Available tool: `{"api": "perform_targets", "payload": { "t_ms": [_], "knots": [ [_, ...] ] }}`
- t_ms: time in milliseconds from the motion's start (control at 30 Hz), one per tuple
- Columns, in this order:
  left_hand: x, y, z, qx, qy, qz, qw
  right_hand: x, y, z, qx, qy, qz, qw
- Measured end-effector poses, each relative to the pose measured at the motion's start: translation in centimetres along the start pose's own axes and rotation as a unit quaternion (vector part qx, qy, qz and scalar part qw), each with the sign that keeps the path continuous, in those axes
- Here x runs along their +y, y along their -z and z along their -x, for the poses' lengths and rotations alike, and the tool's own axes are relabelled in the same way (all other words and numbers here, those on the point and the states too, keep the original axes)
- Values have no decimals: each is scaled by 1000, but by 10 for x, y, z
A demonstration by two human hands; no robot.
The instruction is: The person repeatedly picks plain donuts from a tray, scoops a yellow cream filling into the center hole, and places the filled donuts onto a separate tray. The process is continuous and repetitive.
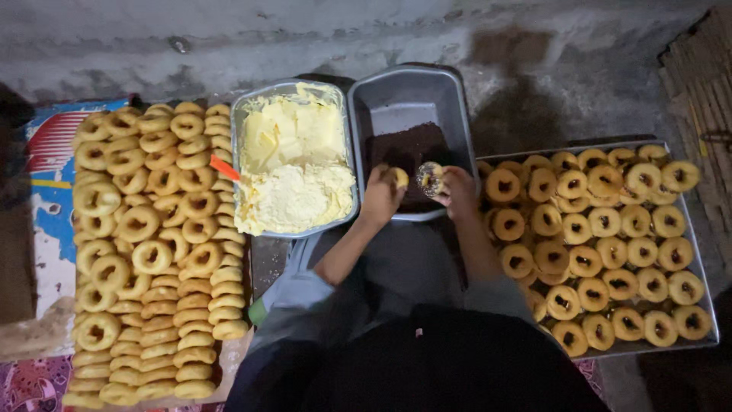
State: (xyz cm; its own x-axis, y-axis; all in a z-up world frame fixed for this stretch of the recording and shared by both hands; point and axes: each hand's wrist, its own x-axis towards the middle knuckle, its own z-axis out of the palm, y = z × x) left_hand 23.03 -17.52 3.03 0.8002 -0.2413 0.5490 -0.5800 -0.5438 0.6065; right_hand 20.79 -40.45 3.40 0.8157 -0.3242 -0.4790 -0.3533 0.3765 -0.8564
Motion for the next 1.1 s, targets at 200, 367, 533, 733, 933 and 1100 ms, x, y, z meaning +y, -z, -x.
{"api": "perform_targets", "payload": {
  "t_ms": [200,367,533,733,933,1100],
  "knots": [
    [-18,-41,0,-124,182,15,975,-5,26,17,-72,-86,-260,959],
    [-11,-36,20,-14,493,571,656,-16,-10,53,-45,270,63,960],
    [19,-15,13,-6,450,689,567,-46,-66,106,-75,594,432,675],
    [44,6,-10,-8,476,673,566,-50,-73,107,-1,329,85,941],
    [72,27,-14,-199,539,470,670,-12,21,84,-174,56,-315,931],
    [36,63,47,-75,488,520,696,13,167,139,-38,200,-386,900]
  ]
}}
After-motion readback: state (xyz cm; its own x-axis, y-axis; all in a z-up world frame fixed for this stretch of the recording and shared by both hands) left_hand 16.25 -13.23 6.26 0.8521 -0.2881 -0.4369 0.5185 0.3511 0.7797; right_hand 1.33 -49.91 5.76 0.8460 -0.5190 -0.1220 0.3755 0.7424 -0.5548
